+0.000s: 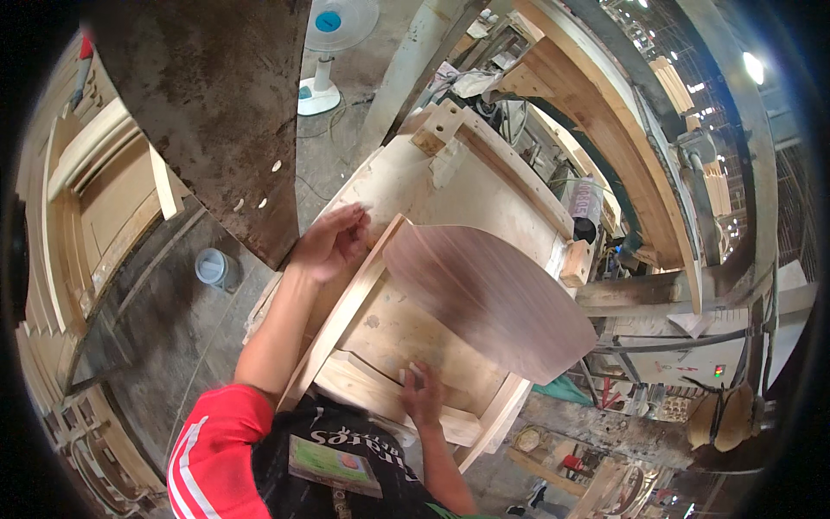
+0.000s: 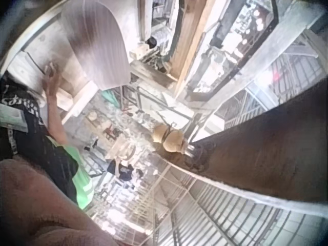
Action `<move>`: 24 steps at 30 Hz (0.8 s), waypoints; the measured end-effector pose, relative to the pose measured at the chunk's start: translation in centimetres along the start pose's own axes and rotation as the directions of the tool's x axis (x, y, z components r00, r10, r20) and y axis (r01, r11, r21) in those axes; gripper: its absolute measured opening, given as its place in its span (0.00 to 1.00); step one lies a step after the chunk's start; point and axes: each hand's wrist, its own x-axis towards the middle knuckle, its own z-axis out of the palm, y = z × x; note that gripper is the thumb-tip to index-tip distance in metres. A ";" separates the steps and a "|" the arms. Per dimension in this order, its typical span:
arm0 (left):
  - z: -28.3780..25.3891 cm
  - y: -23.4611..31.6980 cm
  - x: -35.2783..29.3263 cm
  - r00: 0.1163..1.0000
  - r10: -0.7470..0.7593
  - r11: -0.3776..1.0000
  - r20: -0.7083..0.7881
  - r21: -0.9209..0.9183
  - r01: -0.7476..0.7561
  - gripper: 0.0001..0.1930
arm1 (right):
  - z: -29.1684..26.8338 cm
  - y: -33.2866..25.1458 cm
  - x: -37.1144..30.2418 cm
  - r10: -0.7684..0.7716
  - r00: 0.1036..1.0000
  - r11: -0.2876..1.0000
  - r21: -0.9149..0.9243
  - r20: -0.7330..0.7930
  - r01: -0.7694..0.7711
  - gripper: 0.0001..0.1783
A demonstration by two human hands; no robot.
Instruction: The person repeatedly picks up unfinished wooden chair frames, places them on a workbench, and sands the surfaces with a white pad. The person flips and repositions the chairs to access different sides, then returns them to a stack after sanding.
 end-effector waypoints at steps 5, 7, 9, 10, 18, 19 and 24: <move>1.1 -2.1 -4.4 0.971 -0.084 0.951 0.223 -0.272 0.145 0.09 | 0.0 1.1 -0.2 -0.156 0.984 0.988 -0.023 -0.081 0.155 0.23; 2.1 -2.2 -6.1 0.947 -0.123 0.941 0.297 -0.268 0.206 0.09 | -0.2 0.6 -0.2 -0.156 0.983 0.987 -0.038 -0.096 0.153 0.28; 3.1 -2.6 -7.4 0.934 -0.151 0.939 0.323 -0.247 0.237 0.09 | -0.5 0.2 -0.3 -0.197 0.969 0.980 -0.046 -0.148 0.192 0.32; 3.6 -2.9 -8.0 0.926 -0.170 0.937 0.338 -0.236 0.258 0.09 | -0.7 0.0 -0.4 -0.237 0.952 0.971 -0.050 -0.194 0.232 0.33; 9.5 -9.5 -11.4 0.887 -0.319 0.937 0.333 -0.029 0.348 0.07 | -5.9 0.4 -6.8 -0.112 0.929 0.993 0.001 -0.352 0.120 0.32; 10.1 -10.9 -11.8 0.890 -0.325 0.944 0.320 0.051 0.326 0.06 | -6.7 0.8 -8.4 -0.078 0.930 0.996 0.019 -0.359 0.091 0.31; 16.3 -21.6 -14.2 0.911 -0.372 0.744 0.179 0.644 0.177 0.05 | -10.0 3.2 -17.8 0.168 0.919 0.970 0.225 -0.356 -0.089 0.23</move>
